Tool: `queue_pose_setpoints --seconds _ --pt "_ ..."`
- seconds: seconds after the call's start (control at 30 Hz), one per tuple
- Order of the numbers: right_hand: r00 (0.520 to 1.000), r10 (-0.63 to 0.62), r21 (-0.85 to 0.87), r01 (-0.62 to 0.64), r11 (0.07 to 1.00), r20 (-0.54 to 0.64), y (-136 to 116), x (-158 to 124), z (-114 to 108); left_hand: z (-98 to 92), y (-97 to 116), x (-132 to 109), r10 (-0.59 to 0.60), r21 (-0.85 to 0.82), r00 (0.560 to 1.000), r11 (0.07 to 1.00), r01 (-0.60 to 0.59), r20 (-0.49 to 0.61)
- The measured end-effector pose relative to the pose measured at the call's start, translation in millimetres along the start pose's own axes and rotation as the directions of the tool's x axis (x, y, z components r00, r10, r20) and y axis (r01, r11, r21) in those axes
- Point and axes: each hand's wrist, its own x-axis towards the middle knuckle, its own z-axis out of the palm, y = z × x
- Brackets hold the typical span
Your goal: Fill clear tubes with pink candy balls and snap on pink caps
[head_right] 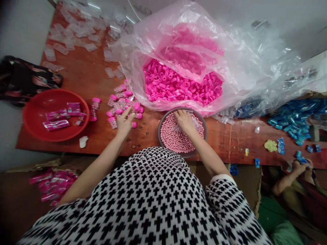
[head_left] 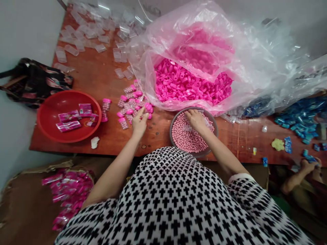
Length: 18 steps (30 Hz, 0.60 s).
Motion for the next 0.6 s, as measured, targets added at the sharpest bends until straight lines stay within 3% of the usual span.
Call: queue_pose_setpoints --seconds 0.13,0.23,0.27,0.33,0.43,0.5,0.6 --pt "0.999 -0.002 -0.101 0.005 0.995 0.035 2.5 -3.5 -6.7 16.5 10.0 -25.1 0.02 0.033 0.995 0.999 -0.024 0.101" --pt "1.0 0.012 -0.013 -0.012 1.0 0.012 7.5 -32.3 -15.8 40.1 25.4 -53.4 0.069 0.064 0.948 0.994 -0.093 0.31" --pt "0.998 0.037 0.015 -0.037 0.999 0.043 8.2 -46.3 -17.4 47.0 29.4 -60.9 0.082 0.068 0.925 0.991 -0.115 0.37" --pt "0.971 0.034 0.041 -0.045 0.998 0.237 5.1 -75.7 -16.1 57.4 35.0 -71.7 0.09 0.078 0.889 0.987 -0.139 0.448" --pt "0.883 0.138 -0.035 -0.137 0.99 0.449 -12.9 -106.3 -0.3 63.8 39.0 -80.5 0.081 0.104 0.858 0.983 -0.154 0.508" --pt "0.868 0.214 -0.032 -0.224 0.974 0.448 -29.5 -109.6 17.4 63.8 39.8 -83.8 0.081 0.12 0.842 0.978 -0.17 0.533" --pt "0.89 0.231 0.067 -0.277 0.958 0.393 -48.5 -97.6 44.2 60.6 37.5 -87.1 0.082 0.137 0.837 0.973 -0.184 0.541"
